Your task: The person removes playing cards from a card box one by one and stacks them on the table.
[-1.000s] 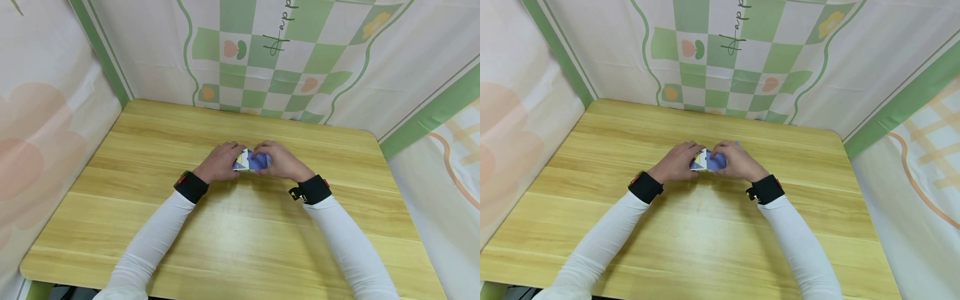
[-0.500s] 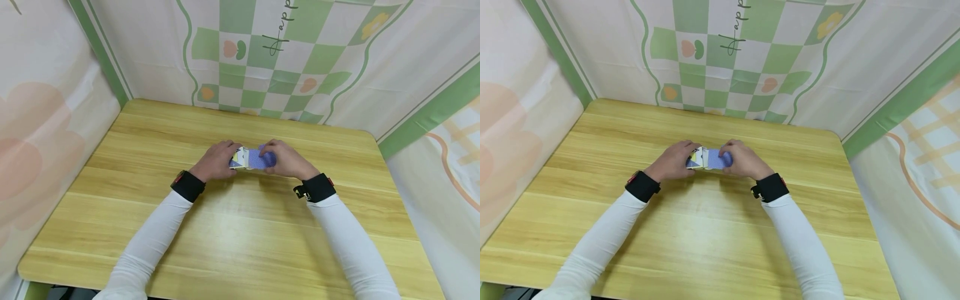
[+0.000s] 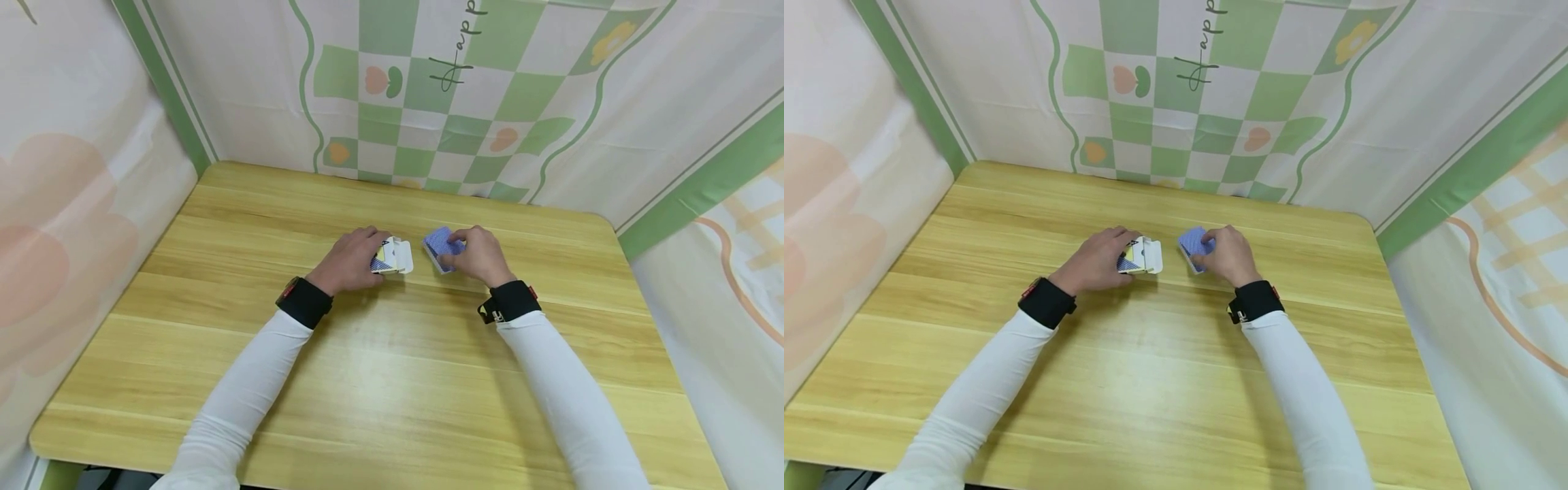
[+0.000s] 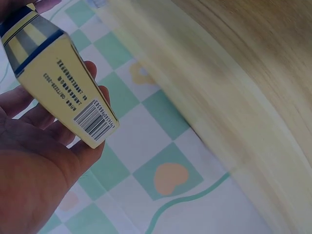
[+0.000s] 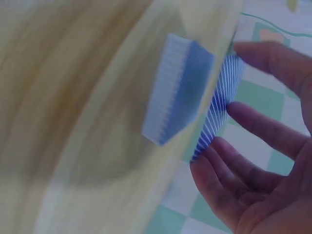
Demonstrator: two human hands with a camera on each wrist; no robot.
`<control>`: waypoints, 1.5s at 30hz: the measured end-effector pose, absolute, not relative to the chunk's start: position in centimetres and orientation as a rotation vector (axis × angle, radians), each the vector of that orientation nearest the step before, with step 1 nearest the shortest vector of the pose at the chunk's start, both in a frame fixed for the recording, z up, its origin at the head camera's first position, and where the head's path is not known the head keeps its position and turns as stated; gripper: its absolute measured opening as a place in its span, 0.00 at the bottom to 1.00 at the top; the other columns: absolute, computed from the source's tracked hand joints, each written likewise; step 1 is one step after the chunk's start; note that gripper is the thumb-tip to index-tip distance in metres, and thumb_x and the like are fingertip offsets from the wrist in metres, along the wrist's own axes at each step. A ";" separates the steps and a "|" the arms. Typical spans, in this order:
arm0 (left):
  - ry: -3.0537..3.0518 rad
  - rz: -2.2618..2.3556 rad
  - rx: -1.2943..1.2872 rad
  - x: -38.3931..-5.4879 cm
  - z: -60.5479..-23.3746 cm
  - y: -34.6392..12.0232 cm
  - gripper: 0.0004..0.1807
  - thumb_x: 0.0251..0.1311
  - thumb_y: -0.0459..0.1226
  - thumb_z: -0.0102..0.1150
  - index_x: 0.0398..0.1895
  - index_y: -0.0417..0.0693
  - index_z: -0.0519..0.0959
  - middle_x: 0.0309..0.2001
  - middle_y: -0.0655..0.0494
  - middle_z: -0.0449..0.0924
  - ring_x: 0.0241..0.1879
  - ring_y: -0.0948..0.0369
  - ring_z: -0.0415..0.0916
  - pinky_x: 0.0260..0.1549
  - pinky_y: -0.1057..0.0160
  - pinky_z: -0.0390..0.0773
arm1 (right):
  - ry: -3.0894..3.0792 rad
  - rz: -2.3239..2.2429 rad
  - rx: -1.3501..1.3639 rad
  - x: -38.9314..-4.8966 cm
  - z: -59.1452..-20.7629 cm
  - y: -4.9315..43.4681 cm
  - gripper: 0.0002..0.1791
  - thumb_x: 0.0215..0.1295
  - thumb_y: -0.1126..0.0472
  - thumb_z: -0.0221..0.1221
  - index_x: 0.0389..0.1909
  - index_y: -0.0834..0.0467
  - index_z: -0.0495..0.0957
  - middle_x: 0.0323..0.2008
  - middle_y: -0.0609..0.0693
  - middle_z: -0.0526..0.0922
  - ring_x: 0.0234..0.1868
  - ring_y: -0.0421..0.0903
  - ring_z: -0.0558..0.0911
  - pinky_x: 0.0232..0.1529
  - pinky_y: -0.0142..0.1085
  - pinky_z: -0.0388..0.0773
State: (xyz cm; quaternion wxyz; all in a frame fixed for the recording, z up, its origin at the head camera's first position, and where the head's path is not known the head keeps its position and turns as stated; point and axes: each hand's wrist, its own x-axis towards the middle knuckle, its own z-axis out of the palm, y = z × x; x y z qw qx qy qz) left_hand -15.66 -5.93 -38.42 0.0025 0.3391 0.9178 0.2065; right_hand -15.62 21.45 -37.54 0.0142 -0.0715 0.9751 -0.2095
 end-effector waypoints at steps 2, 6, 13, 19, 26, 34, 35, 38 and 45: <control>2.878 0.651 1.062 -15.7 -38.4 -6.0 0.42 0.42 0.46 0.66 0.64 0.47 0.63 0.53 0.51 0.68 0.50 0.55 0.65 0.46 0.55 0.64 | 3.029 -0.665 -0.171 -15.8 -38.0 21.5 0.26 0.48 0.46 0.65 0.44 0.59 0.80 0.48 0.61 0.77 0.50 0.56 0.73 0.45 0.47 0.69; 2.882 0.653 1.069 -15.7 -38.4 -6.0 0.42 0.42 0.46 0.66 0.64 0.47 0.63 0.53 0.51 0.69 0.48 0.56 0.65 0.45 0.56 0.64 | 3.020 -0.670 -0.117 -16.3 -38.7 21.4 0.26 0.49 0.45 0.64 0.45 0.59 0.80 0.49 0.60 0.77 0.50 0.56 0.73 0.44 0.45 0.69; 2.888 0.678 1.091 -15.7 -38.4 -5.9 0.41 0.41 0.45 0.66 0.63 0.47 0.64 0.51 0.52 0.70 0.45 0.57 0.66 0.42 0.58 0.65 | 3.038 -0.651 -0.078 -16.6 -39.3 21.2 0.26 0.49 0.45 0.64 0.44 0.59 0.80 0.47 0.59 0.77 0.46 0.53 0.74 0.42 0.44 0.69; 2.890 0.667 1.079 -15.6 -38.4 -5.8 0.42 0.40 0.46 0.66 0.63 0.48 0.64 0.52 0.53 0.69 0.45 0.58 0.66 0.43 0.57 0.64 | 3.045 -0.640 -0.080 -16.5 -39.6 21.0 0.27 0.49 0.44 0.64 0.44 0.60 0.80 0.46 0.58 0.78 0.45 0.53 0.74 0.40 0.43 0.69; 2.878 0.670 1.071 -15.5 -38.1 -5.7 0.42 0.40 0.45 0.67 0.63 0.47 0.64 0.52 0.52 0.69 0.45 0.57 0.66 0.43 0.57 0.65 | 3.056 -0.648 -0.074 -16.5 -39.8 20.9 0.28 0.48 0.44 0.65 0.43 0.61 0.80 0.45 0.59 0.78 0.43 0.53 0.74 0.37 0.42 0.69; 2.873 0.653 1.046 -15.4 -38.1 -5.6 0.42 0.41 0.46 0.67 0.64 0.49 0.64 0.54 0.52 0.69 0.46 0.57 0.65 0.45 0.56 0.64 | 3.058 -0.626 -0.078 -16.4 -39.9 20.9 0.28 0.49 0.44 0.64 0.44 0.62 0.79 0.45 0.60 0.78 0.43 0.53 0.74 0.37 0.42 0.70; 2.873 0.649 1.043 -15.4 -38.1 -5.6 0.42 0.41 0.46 0.67 0.64 0.49 0.64 0.54 0.52 0.68 0.46 0.57 0.65 0.45 0.56 0.64 | 3.058 -0.625 -0.080 -16.4 -39.9 20.9 0.28 0.49 0.44 0.64 0.44 0.62 0.79 0.45 0.60 0.78 0.43 0.53 0.74 0.37 0.42 0.69; 2.874 0.647 1.037 -15.4 -38.1 -5.6 0.42 0.41 0.46 0.67 0.64 0.49 0.63 0.54 0.52 0.68 0.47 0.57 0.65 0.45 0.56 0.63 | 3.057 -0.628 -0.080 -16.4 -39.9 20.9 0.28 0.48 0.44 0.65 0.43 0.62 0.79 0.45 0.60 0.78 0.43 0.53 0.74 0.38 0.43 0.69; 2.876 0.650 1.053 -15.4 -38.2 -5.7 0.42 0.41 0.46 0.67 0.64 0.49 0.63 0.54 0.51 0.68 0.47 0.57 0.65 0.45 0.56 0.64 | 3.066 -0.631 -0.074 -16.5 -39.9 20.7 0.27 0.48 0.43 0.65 0.41 0.62 0.80 0.42 0.60 0.78 0.40 0.52 0.74 0.35 0.41 0.69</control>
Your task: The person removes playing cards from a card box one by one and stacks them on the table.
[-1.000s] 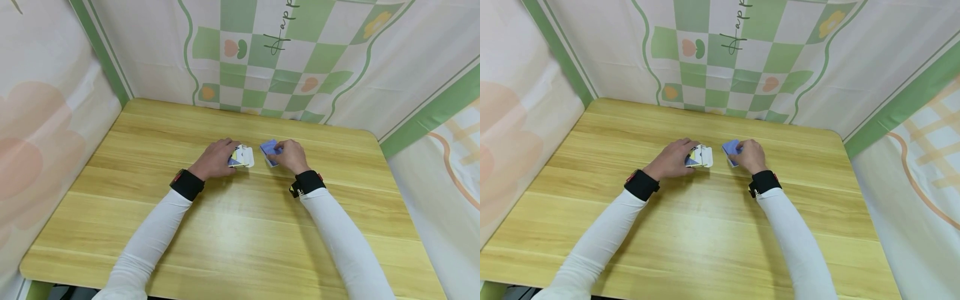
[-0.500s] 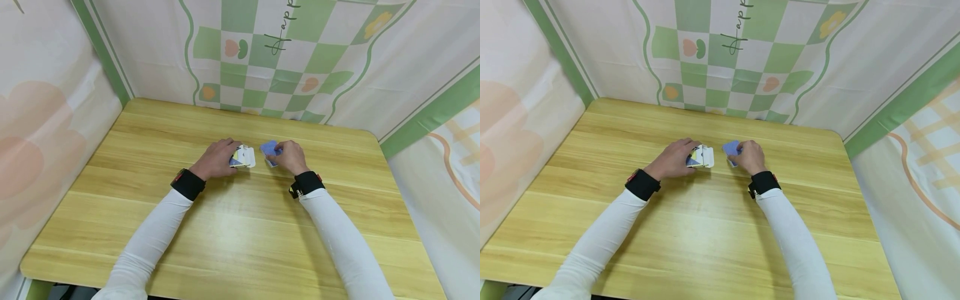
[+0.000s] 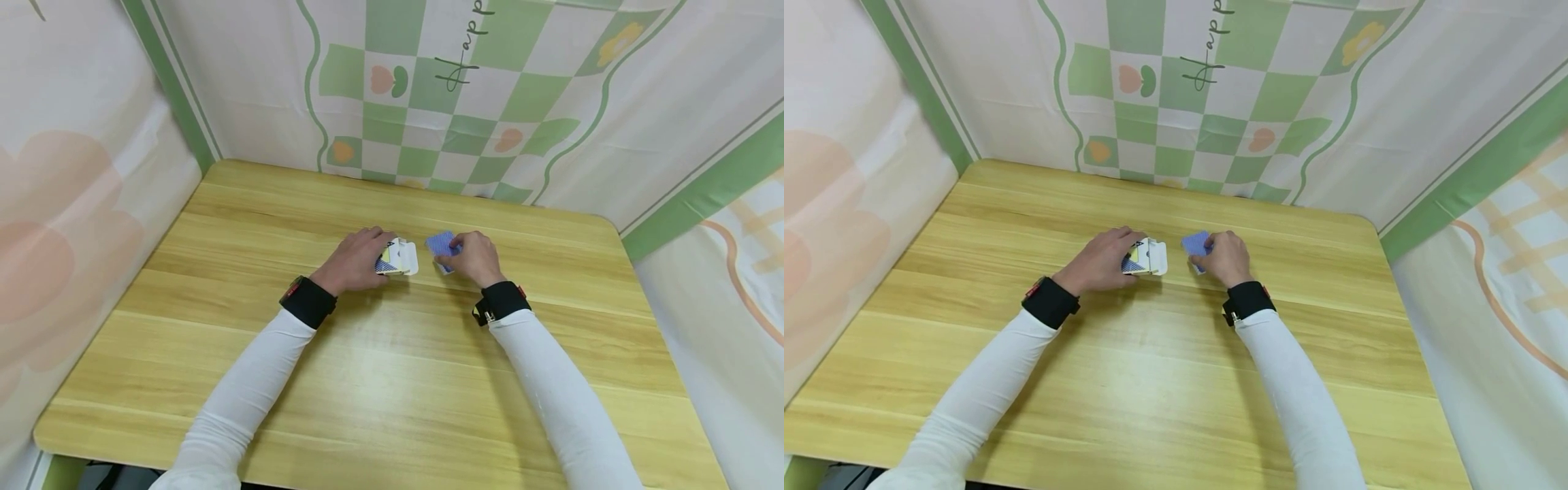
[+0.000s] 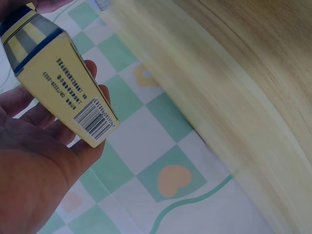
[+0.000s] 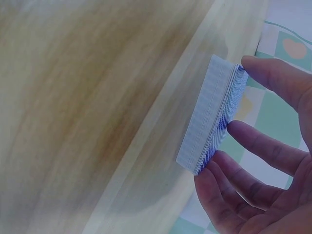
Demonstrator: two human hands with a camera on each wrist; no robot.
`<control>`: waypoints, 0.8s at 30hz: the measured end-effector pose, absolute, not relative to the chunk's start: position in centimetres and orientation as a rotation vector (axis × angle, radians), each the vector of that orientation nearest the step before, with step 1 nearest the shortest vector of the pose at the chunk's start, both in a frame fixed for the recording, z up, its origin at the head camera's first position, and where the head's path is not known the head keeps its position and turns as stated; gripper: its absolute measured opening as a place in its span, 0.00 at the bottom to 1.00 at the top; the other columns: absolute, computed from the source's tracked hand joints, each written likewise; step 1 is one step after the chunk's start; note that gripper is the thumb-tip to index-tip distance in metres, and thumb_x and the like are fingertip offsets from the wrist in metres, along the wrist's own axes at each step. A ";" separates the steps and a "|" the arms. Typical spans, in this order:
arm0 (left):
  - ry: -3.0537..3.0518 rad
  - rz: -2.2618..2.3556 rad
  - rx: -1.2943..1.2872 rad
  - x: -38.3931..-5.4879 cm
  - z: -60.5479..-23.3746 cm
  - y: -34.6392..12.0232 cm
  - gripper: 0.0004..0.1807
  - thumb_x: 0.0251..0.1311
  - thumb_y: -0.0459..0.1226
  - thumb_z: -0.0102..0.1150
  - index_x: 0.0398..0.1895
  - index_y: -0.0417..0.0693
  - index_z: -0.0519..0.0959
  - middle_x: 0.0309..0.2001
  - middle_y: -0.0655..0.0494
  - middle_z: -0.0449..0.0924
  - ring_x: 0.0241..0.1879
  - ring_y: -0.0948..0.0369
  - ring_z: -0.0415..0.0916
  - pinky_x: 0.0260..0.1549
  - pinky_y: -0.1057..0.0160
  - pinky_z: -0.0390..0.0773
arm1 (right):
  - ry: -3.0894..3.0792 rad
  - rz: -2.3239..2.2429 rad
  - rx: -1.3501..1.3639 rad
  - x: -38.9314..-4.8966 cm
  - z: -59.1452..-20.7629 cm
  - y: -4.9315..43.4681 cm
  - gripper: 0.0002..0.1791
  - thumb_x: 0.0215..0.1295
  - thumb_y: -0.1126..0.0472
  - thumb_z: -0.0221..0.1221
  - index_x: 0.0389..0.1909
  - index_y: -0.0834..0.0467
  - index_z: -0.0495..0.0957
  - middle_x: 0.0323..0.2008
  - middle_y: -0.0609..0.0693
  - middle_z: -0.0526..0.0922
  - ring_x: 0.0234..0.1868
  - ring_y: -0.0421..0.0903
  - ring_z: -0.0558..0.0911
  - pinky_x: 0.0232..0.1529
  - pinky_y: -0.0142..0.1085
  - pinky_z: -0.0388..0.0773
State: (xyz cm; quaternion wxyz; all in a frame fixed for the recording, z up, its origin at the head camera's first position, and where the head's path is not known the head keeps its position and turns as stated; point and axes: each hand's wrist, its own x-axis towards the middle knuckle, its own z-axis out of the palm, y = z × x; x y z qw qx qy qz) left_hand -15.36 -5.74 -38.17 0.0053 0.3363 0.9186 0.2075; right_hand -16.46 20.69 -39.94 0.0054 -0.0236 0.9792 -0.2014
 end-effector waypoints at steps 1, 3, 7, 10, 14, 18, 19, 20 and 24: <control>2.877 0.647 1.056 -15.4 -38.2 -5.7 0.42 0.41 0.46 0.67 0.64 0.49 0.63 0.54 0.51 0.68 0.47 0.57 0.65 0.45 0.56 0.64 | 3.066 -0.634 -0.072 -16.5 -40.0 20.7 0.27 0.48 0.43 0.65 0.41 0.62 0.80 0.42 0.60 0.78 0.39 0.52 0.74 0.35 0.41 0.69; 2.880 0.647 1.061 -15.4 -38.2 -5.8 0.42 0.41 0.46 0.67 0.64 0.49 0.63 0.53 0.52 0.69 0.48 0.57 0.65 0.45 0.56 0.64 | 3.070 -0.637 -0.063 -16.5 -40.0 20.7 0.28 0.48 0.43 0.65 0.42 0.62 0.80 0.42 0.59 0.78 0.39 0.52 0.74 0.34 0.40 0.69; 2.888 0.652 1.074 -15.4 -38.3 -5.8 0.42 0.41 0.45 0.67 0.63 0.49 0.64 0.52 0.52 0.69 0.47 0.57 0.65 0.44 0.57 0.64 | 3.074 -0.639 -0.056 -16.5 -40.0 20.7 0.29 0.47 0.43 0.65 0.43 0.61 0.79 0.42 0.59 0.78 0.38 0.52 0.74 0.32 0.40 0.69; 2.891 0.662 1.080 -15.3 -38.3 -5.8 0.41 0.40 0.45 0.68 0.63 0.49 0.64 0.51 0.52 0.69 0.46 0.57 0.65 0.43 0.57 0.64 | 3.069 -0.646 -0.054 -16.5 -40.0 20.7 0.28 0.48 0.43 0.65 0.43 0.62 0.79 0.43 0.59 0.78 0.38 0.52 0.74 0.32 0.40 0.70; 2.890 0.677 1.084 -15.2 -38.3 -5.8 0.41 0.40 0.44 0.68 0.62 0.49 0.65 0.50 0.53 0.69 0.43 0.58 0.65 0.41 0.57 0.65 | 3.063 -0.663 -0.057 -16.3 -39.9 20.7 0.28 0.49 0.43 0.64 0.42 0.62 0.79 0.43 0.60 0.77 0.39 0.52 0.74 0.31 0.40 0.70; 2.892 0.677 1.086 -15.2 -38.3 -5.8 0.40 0.40 0.45 0.68 0.61 0.50 0.66 0.50 0.53 0.69 0.42 0.58 0.65 0.40 0.58 0.65 | 3.075 -0.664 -0.068 -16.2 -39.8 20.7 0.28 0.48 0.42 0.64 0.42 0.61 0.79 0.43 0.59 0.77 0.38 0.52 0.74 0.31 0.40 0.69; 2.893 0.671 1.085 -15.2 -38.4 -5.7 0.40 0.40 0.45 0.68 0.62 0.50 0.65 0.50 0.53 0.69 0.43 0.58 0.65 0.40 0.58 0.65 | 3.084 -0.662 -0.073 -16.2 -39.7 20.7 0.28 0.49 0.42 0.64 0.42 0.61 0.80 0.43 0.59 0.78 0.39 0.52 0.74 0.32 0.41 0.69; 2.892 0.666 1.084 -15.2 -38.4 -5.7 0.41 0.40 0.46 0.68 0.62 0.50 0.65 0.50 0.53 0.69 0.43 0.58 0.65 0.40 0.59 0.65 | 3.096 -0.665 -0.079 -16.1 -39.7 20.6 0.28 0.49 0.42 0.64 0.41 0.61 0.80 0.43 0.59 0.78 0.39 0.52 0.74 0.33 0.41 0.69; 2.894 0.651 1.091 -15.1 -38.4 -5.6 0.41 0.40 0.47 0.67 0.62 0.50 0.65 0.50 0.54 0.69 0.42 0.60 0.65 0.40 0.59 0.65 | 3.131 -0.820 -0.150 -15.8 -39.0 19.9 0.21 0.52 0.46 0.63 0.39 0.59 0.81 0.38 0.54 0.80 0.39 0.50 0.75 0.35 0.41 0.69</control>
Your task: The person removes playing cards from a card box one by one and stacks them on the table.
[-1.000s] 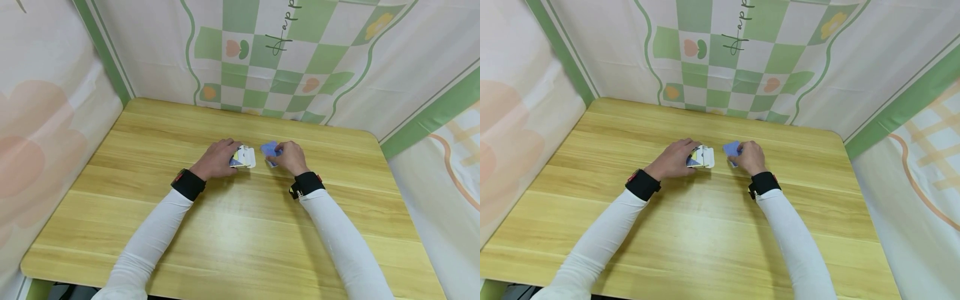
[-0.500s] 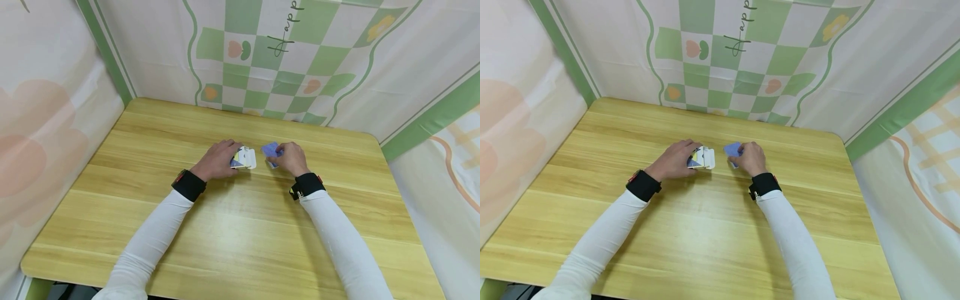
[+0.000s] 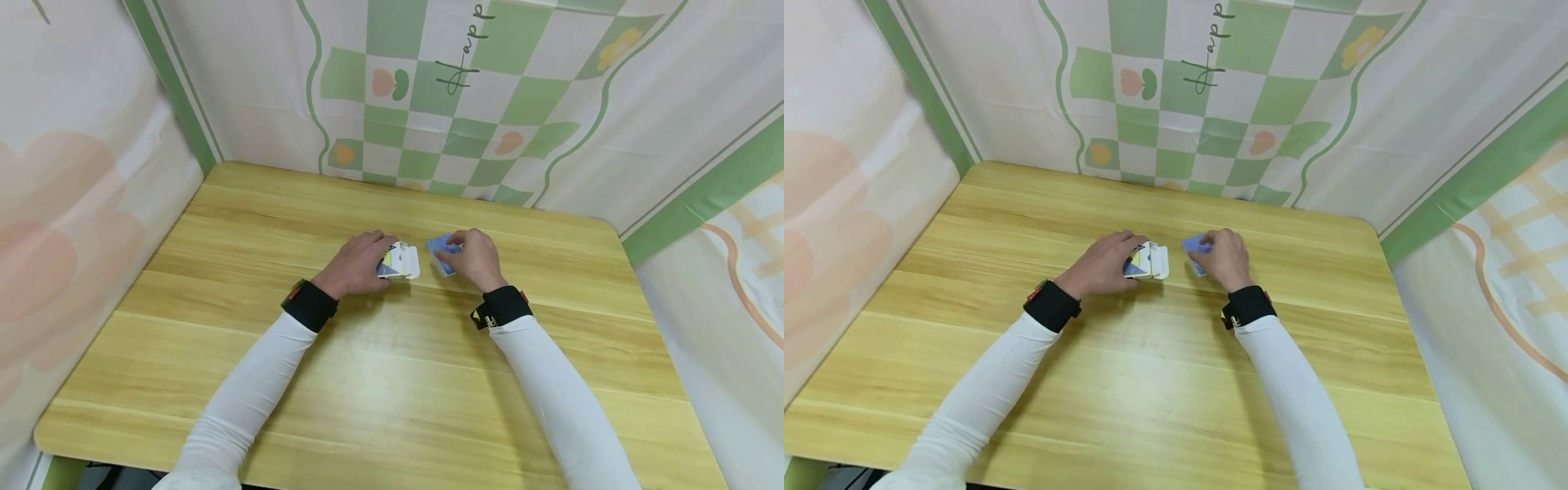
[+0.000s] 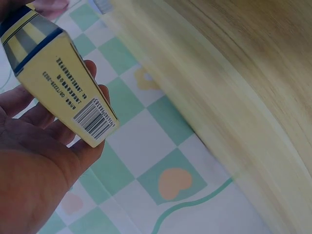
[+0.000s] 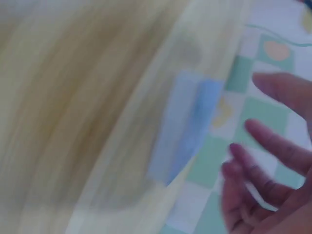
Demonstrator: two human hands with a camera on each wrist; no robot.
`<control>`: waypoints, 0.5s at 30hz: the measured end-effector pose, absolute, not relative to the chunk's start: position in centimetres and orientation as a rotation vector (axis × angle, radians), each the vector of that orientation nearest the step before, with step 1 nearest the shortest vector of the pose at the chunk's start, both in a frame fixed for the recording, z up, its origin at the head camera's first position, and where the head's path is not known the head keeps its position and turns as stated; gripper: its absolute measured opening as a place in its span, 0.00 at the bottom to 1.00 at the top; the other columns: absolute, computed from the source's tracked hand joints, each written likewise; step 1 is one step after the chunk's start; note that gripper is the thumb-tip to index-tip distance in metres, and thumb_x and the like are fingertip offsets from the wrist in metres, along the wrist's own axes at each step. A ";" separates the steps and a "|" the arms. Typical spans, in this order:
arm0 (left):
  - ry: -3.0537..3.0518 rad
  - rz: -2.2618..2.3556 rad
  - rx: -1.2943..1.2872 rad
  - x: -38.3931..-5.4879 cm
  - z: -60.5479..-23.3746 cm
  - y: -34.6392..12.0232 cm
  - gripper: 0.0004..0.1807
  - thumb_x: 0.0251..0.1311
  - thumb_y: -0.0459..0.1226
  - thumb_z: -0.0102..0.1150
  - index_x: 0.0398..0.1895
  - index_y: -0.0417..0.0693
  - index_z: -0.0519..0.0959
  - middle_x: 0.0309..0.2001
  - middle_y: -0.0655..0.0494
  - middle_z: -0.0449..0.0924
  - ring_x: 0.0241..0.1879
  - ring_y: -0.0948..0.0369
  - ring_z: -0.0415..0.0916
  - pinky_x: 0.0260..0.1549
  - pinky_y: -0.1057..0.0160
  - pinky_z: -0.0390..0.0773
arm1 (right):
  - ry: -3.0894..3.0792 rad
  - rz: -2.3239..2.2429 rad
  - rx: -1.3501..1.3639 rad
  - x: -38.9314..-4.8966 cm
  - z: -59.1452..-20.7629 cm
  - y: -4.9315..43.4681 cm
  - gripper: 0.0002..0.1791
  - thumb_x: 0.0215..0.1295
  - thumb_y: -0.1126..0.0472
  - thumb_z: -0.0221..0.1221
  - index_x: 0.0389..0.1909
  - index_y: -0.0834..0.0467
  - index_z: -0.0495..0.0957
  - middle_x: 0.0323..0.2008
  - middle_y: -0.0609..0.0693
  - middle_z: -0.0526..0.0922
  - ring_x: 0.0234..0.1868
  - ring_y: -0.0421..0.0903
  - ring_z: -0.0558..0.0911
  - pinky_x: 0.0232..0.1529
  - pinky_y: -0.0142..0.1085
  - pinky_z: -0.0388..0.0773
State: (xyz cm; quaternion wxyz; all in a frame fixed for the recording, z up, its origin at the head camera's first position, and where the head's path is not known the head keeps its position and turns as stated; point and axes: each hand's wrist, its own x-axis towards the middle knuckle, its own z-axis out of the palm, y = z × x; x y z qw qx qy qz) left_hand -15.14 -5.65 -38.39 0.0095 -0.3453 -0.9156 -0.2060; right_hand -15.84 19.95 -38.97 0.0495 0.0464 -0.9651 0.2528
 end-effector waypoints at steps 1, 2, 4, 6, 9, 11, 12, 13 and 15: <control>-2.853 -0.641 -1.082 -15.1 -38.4 -5.6 0.41 0.41 0.47 0.67 0.62 0.50 0.65 0.49 0.54 0.69 0.42 0.60 0.66 0.39 0.60 0.65 | -2.902 0.831 0.172 -15.7 -38.7 19.7 0.18 0.54 0.47 0.62 0.38 0.58 0.81 0.36 0.53 0.81 0.38 0.49 0.76 0.34 0.40 0.70; -2.844 -0.643 -1.087 -15.1 -38.4 -5.6 0.41 0.41 0.47 0.67 0.62 0.50 0.65 0.49 0.54 0.69 0.41 0.60 0.66 0.39 0.60 0.65 | -2.861 0.901 0.216 -15.6 -38.5 19.4 0.16 0.55 0.49 0.62 0.37 0.57 0.82 0.35 0.51 0.81 0.36 0.47 0.76 0.34 0.40 0.70; -2.830 -0.643 -1.094 -15.1 -38.4 -5.5 0.41 0.41 0.46 0.67 0.62 0.50 0.65 0.48 0.55 0.69 0.41 0.60 0.66 0.38 0.60 0.66 | -2.787 1.047 0.307 -15.3 -37.9 18.9 0.12 0.58 0.51 0.60 0.36 0.54 0.82 0.32 0.48 0.80 0.32 0.45 0.76 0.32 0.39 0.70; -2.820 -0.646 -1.098 -15.1 -38.4 -5.4 0.41 0.40 0.46 0.67 0.62 0.50 0.65 0.48 0.54 0.69 0.42 0.59 0.66 0.39 0.59 0.66 | -2.744 1.184 0.395 -15.0 -37.4 18.3 0.10 0.58 0.51 0.60 0.35 0.53 0.82 0.31 0.46 0.80 0.30 0.44 0.76 0.31 0.38 0.70; -2.820 -0.654 -1.098 -15.1 -38.4 -5.2 0.42 0.40 0.46 0.68 0.63 0.50 0.64 0.50 0.54 0.69 0.44 0.59 0.66 0.41 0.58 0.65 | -2.756 1.336 0.491 -14.6 -36.8 17.7 0.10 0.58 0.50 0.60 0.35 0.52 0.82 0.31 0.46 0.80 0.30 0.48 0.77 0.30 0.38 0.71; -2.819 -0.662 -1.103 -15.1 -38.4 -5.1 0.42 0.40 0.46 0.68 0.63 0.49 0.64 0.51 0.53 0.69 0.45 0.58 0.66 0.43 0.57 0.65 | -2.801 1.397 0.527 -14.4 -36.6 17.3 0.11 0.57 0.50 0.61 0.35 0.52 0.82 0.32 0.46 0.81 0.31 0.52 0.78 0.30 0.38 0.72; -2.817 -0.666 -1.107 -15.0 -38.4 -5.1 0.42 0.40 0.46 0.68 0.63 0.50 0.64 0.51 0.53 0.69 0.45 0.58 0.66 0.43 0.57 0.65 | -2.825 1.409 0.542 -14.3 -36.6 17.1 0.11 0.57 0.50 0.61 0.34 0.52 0.83 0.32 0.46 0.81 0.32 0.53 0.78 0.30 0.38 0.72; -2.814 -0.670 -1.112 -15.0 -38.4 -5.0 0.42 0.40 0.46 0.68 0.63 0.50 0.64 0.52 0.53 0.69 0.45 0.58 0.66 0.44 0.57 0.65 | -2.849 1.406 0.558 -14.3 -36.7 17.0 0.11 0.56 0.50 0.61 0.34 0.52 0.83 0.32 0.46 0.81 0.32 0.53 0.78 0.30 0.38 0.72; -2.809 -0.678 -1.125 -15.0 -38.4 -4.9 0.41 0.40 0.46 0.68 0.63 0.50 0.64 0.52 0.53 0.69 0.45 0.58 0.66 0.43 0.58 0.65 | -2.887 1.379 0.582 -14.2 -36.8 16.7 0.10 0.56 0.50 0.62 0.33 0.52 0.83 0.31 0.46 0.81 0.32 0.52 0.78 0.31 0.38 0.72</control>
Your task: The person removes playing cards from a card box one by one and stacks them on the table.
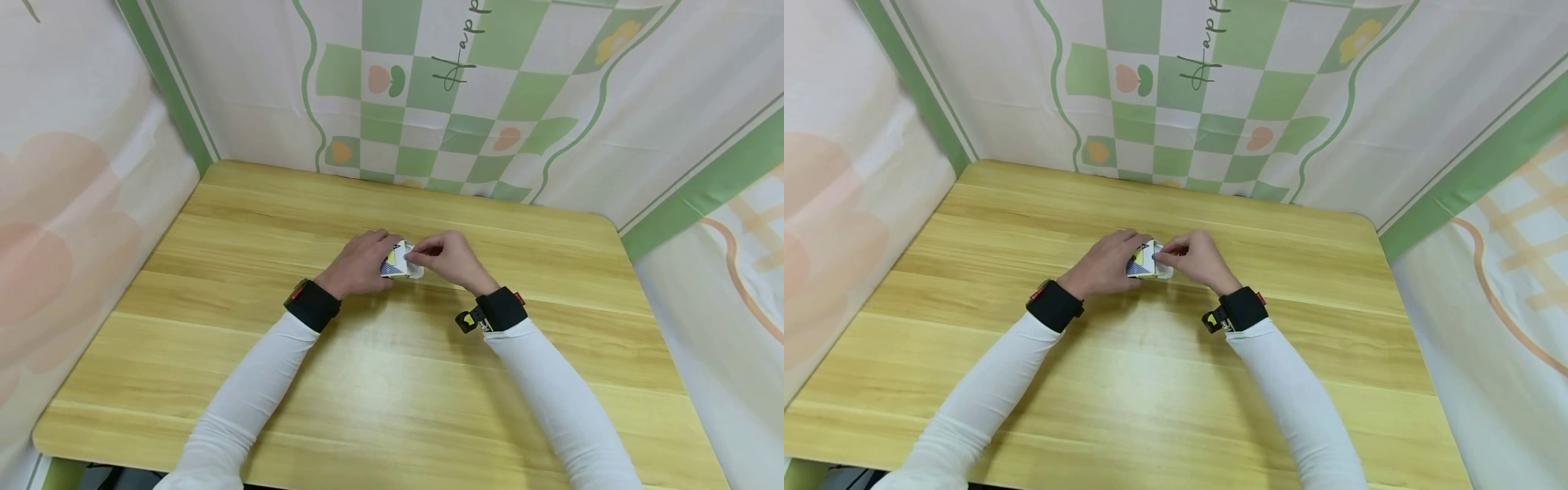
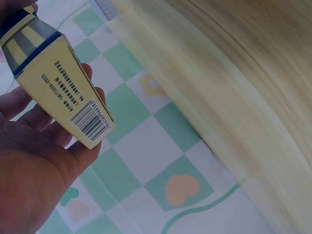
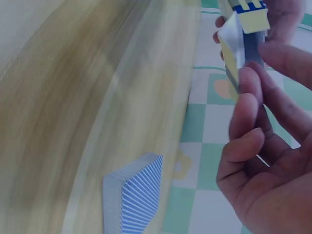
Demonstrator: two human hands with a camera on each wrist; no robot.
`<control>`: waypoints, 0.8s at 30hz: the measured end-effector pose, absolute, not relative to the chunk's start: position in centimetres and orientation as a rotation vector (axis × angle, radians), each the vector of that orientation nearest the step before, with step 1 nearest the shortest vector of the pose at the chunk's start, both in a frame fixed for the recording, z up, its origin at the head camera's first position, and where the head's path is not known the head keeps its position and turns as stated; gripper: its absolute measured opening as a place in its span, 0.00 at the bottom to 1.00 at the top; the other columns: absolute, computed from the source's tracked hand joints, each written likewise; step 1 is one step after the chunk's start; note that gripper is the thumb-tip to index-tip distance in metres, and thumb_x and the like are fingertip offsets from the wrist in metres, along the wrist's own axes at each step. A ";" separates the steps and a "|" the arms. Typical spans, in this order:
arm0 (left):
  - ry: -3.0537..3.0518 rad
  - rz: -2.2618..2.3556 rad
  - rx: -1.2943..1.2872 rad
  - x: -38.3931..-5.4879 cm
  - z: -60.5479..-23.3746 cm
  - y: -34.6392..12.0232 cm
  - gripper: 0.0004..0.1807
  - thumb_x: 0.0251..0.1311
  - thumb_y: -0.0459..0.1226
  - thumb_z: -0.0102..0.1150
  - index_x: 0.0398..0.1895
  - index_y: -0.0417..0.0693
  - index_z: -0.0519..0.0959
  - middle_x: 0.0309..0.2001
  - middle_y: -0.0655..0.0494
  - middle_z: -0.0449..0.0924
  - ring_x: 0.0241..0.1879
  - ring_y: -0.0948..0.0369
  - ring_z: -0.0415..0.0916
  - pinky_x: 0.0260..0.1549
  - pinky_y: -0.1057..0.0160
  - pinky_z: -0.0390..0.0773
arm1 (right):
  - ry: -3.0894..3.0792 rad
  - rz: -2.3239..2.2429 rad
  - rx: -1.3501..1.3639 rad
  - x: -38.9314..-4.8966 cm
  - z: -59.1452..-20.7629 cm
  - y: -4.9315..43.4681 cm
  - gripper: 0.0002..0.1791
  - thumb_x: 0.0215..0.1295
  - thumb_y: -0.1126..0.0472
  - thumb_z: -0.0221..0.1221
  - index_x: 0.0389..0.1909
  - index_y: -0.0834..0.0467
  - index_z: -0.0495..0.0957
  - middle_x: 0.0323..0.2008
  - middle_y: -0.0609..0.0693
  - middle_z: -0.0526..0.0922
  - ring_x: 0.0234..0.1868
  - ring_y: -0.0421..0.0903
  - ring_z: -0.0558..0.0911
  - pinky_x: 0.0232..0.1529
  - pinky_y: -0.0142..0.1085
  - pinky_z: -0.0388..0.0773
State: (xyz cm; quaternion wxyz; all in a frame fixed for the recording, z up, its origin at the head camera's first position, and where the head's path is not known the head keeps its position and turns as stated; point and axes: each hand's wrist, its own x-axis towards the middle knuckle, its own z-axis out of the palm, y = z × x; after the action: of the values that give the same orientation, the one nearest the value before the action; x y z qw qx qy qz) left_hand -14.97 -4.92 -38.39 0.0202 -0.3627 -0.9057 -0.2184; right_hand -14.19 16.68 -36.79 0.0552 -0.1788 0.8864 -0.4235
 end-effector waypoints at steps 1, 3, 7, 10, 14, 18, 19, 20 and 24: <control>-2.807 -0.683 -1.130 -15.0 -38.4 -4.9 0.41 0.40 0.45 0.68 0.62 0.50 0.64 0.51 0.53 0.69 0.45 0.58 0.66 0.43 0.58 0.65 | 2.693 -1.267 -0.546 -14.2 -36.9 16.6 0.09 0.56 0.51 0.62 0.32 0.52 0.83 0.31 0.45 0.81 0.31 0.51 0.78 0.31 0.38 0.72; -2.806 -0.688 -1.136 -14.9 -38.4 -4.8 0.41 0.40 0.45 0.68 0.62 0.50 0.65 0.51 0.53 0.69 0.44 0.58 0.66 0.42 0.58 0.65 | 2.704 -1.244 -0.546 -14.2 -37.0 16.3 0.08 0.56 0.51 0.62 0.31 0.52 0.83 0.30 0.45 0.81 0.29 0.47 0.78 0.29 0.38 0.72; -2.815 -0.698 -1.137 -14.9 -38.4 -4.8 0.41 0.40 0.45 0.68 0.62 0.51 0.65 0.51 0.54 0.69 0.44 0.59 0.66 0.42 0.58 0.65 | 2.720 -1.241 -0.518 -14.2 -37.2 16.1 0.07 0.55 0.53 0.62 0.28 0.52 0.82 0.27 0.46 0.80 0.26 0.45 0.77 0.27 0.38 0.71; -2.820 -0.705 -1.134 -14.9 -38.3 -4.8 0.41 0.40 0.45 0.68 0.62 0.50 0.64 0.51 0.54 0.69 0.44 0.59 0.66 0.42 0.58 0.65 | 2.727 -1.233 -0.498 -14.2 -37.2 16.1 0.07 0.55 0.53 0.62 0.27 0.53 0.82 0.27 0.46 0.80 0.26 0.46 0.76 0.26 0.38 0.71; -2.817 -0.709 -1.131 -14.8 -38.3 -4.8 0.41 0.40 0.45 0.68 0.62 0.50 0.64 0.52 0.54 0.69 0.45 0.58 0.66 0.42 0.58 0.65 | 2.704 -1.231 -0.460 -14.1 -37.1 16.3 0.06 0.55 0.53 0.63 0.27 0.51 0.82 0.29 0.46 0.80 0.28 0.46 0.77 0.28 0.39 0.71; -2.810 -0.706 -1.131 -14.9 -38.3 -5.0 0.41 0.40 0.45 0.68 0.62 0.50 0.64 0.52 0.53 0.69 0.46 0.58 0.66 0.44 0.57 0.65 | 2.618 -1.298 -0.362 -14.0 -36.8 16.7 0.08 0.55 0.53 0.63 0.30 0.53 0.82 0.33 0.49 0.80 0.35 0.54 0.77 0.33 0.40 0.72; -2.812 -0.702 -1.127 -14.9 -38.3 -5.0 0.41 0.40 0.45 0.68 0.63 0.50 0.64 0.52 0.53 0.69 0.47 0.58 0.66 0.44 0.57 0.65 | 2.596 -1.318 -0.334 -13.9 -36.7 16.9 0.09 0.55 0.53 0.63 0.31 0.54 0.82 0.35 0.50 0.79 0.37 0.56 0.77 0.34 0.41 0.72; -2.816 -0.697 -1.124 -14.9 -38.3 -5.1 0.42 0.40 0.45 0.67 0.63 0.50 0.64 0.52 0.53 0.69 0.48 0.57 0.66 0.45 0.56 0.64 | 2.574 -1.340 -0.306 -13.9 -36.6 17.1 0.10 0.55 0.53 0.62 0.33 0.55 0.82 0.36 0.51 0.79 0.38 0.57 0.77 0.35 0.41 0.71; -2.841 -0.676 -1.104 -15.0 -38.4 -5.3 0.43 0.40 0.45 0.66 0.65 0.49 0.62 0.55 0.52 0.68 0.52 0.56 0.65 0.49 0.53 0.63 | 2.530 -1.377 -0.235 -13.6 -36.3 17.7 0.13 0.56 0.52 0.62 0.37 0.57 0.80 0.39 0.53 0.77 0.42 0.59 0.75 0.37 0.41 0.71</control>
State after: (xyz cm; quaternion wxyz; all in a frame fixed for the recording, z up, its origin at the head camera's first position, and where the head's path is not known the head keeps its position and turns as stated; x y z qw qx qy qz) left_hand -15.02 -5.26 -38.37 0.0096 -0.3536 -0.9100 -0.2164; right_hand -13.65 17.72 -36.33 0.1257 -0.0808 0.8685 -0.4727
